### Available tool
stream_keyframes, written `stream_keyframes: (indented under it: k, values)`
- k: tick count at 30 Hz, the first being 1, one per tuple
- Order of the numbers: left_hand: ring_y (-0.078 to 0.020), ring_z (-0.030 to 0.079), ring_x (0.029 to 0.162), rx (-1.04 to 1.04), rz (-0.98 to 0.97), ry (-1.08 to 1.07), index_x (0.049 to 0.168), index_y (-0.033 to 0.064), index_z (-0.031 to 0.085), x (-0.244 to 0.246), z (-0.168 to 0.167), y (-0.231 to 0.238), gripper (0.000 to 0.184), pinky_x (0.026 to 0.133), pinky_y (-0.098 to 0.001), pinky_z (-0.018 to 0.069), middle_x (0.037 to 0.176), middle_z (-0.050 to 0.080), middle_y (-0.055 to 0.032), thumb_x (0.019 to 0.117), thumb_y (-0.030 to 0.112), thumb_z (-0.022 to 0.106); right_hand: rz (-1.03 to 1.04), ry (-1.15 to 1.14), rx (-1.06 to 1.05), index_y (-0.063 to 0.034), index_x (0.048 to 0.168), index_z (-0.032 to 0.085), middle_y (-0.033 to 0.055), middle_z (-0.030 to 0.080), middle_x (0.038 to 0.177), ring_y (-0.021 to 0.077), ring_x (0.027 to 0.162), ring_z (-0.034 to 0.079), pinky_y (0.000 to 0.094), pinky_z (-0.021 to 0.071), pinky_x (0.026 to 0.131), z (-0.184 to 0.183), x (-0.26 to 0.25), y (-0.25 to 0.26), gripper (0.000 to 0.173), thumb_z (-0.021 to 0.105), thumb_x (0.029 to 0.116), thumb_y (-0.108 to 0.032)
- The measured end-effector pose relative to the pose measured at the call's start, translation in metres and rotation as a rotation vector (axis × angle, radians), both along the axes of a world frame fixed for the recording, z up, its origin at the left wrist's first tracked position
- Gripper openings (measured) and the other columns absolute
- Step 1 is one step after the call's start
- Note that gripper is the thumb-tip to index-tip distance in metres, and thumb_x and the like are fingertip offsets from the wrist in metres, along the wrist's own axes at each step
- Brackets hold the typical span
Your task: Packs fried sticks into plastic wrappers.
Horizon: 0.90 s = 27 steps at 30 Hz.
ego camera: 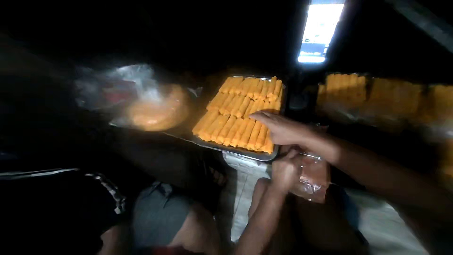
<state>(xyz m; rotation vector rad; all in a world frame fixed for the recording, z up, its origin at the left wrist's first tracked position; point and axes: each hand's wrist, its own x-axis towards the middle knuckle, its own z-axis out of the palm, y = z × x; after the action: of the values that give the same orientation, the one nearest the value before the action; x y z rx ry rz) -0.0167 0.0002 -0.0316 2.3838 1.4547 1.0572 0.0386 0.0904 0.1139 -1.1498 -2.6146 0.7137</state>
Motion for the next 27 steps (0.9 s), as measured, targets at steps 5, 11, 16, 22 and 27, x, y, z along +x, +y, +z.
stream_keyframes:
  k: [5, 11, 16, 22, 27]
  values:
    - [-0.0270, 0.075, 0.078, 0.063, 0.019, -0.021, 0.093, 0.0114, 0.080, 0.002, -0.002, 0.001, 0.013, 0.059, -0.0466, 0.0605, 0.107, 0.077, -0.0085, 0.0867, 0.008, 0.070, 0.010, -0.079, -0.012, -0.0143, 0.160, 0.034, 0.0200, 0.047, 0.152, 0.0393, 0.133, 0.053, 0.0565, 0.0470, 0.107, 0.001, -0.013, 0.002, 0.095, 0.070, 0.0779, 0.017]
    - [-0.0270, 0.074, 0.076, 0.037, -0.006, -0.032, 0.093, 0.0095, 0.080, 0.001, 0.000, 0.000, 0.011, 0.060, -0.0466, 0.0604, 0.107, 0.076, -0.0091, 0.0861, 0.007, 0.071, 0.019, -0.140, 0.084, -0.0113, 0.153, 0.045, 0.0217, 0.056, 0.143, 0.0416, 0.135, 0.051, 0.0569, 0.0420, 0.111, 0.008, -0.007, 0.003, 0.081, 0.073, 0.0803, 0.011]
    - [-0.0270, 0.074, 0.077, 0.049, -0.008, -0.034, 0.092, 0.0089, 0.080, 0.002, -0.004, 0.001, 0.011, 0.059, -0.0460, 0.0605, 0.106, 0.075, -0.0098, 0.0860, 0.007, 0.070, 0.271, -0.243, 0.213, -0.0156, 0.132, 0.068, 0.0150, 0.064, 0.125, 0.0377, 0.122, 0.056, 0.0546, 0.0477, 0.103, 0.004, 0.008, 0.014, 0.066, 0.077, 0.0715, 0.011]
    - [-0.0273, 0.074, 0.076, 0.037, -0.002, -0.028, 0.093, 0.0104, 0.080, 0.002, -0.001, -0.001, 0.012, 0.059, -0.0454, 0.0601, 0.107, 0.075, -0.0093, 0.0854, 0.007, 0.071, 0.291, -0.548, 0.149, -0.0054, 0.132, 0.063, 0.0179, 0.063, 0.127, 0.0395, 0.126, 0.054, 0.0563, 0.0425, 0.105, 0.023, -0.002, 0.013, 0.051, 0.072, 0.0833, 0.007]
    - [-0.0258, 0.074, 0.077, 0.016, -0.013, -0.011, 0.095, 0.0114, 0.079, 0.002, -0.005, 0.001, 0.013, 0.059, -0.0457, 0.0603, 0.106, 0.075, -0.0077, 0.0858, 0.007, 0.071, 0.310, -0.472, 0.190, -0.0025, 0.130, 0.062, 0.0187, 0.062, 0.130, 0.0405, 0.128, 0.054, 0.0568, 0.0432, 0.107, 0.031, -0.006, 0.027, 0.056, 0.076, 0.0775, 0.010]
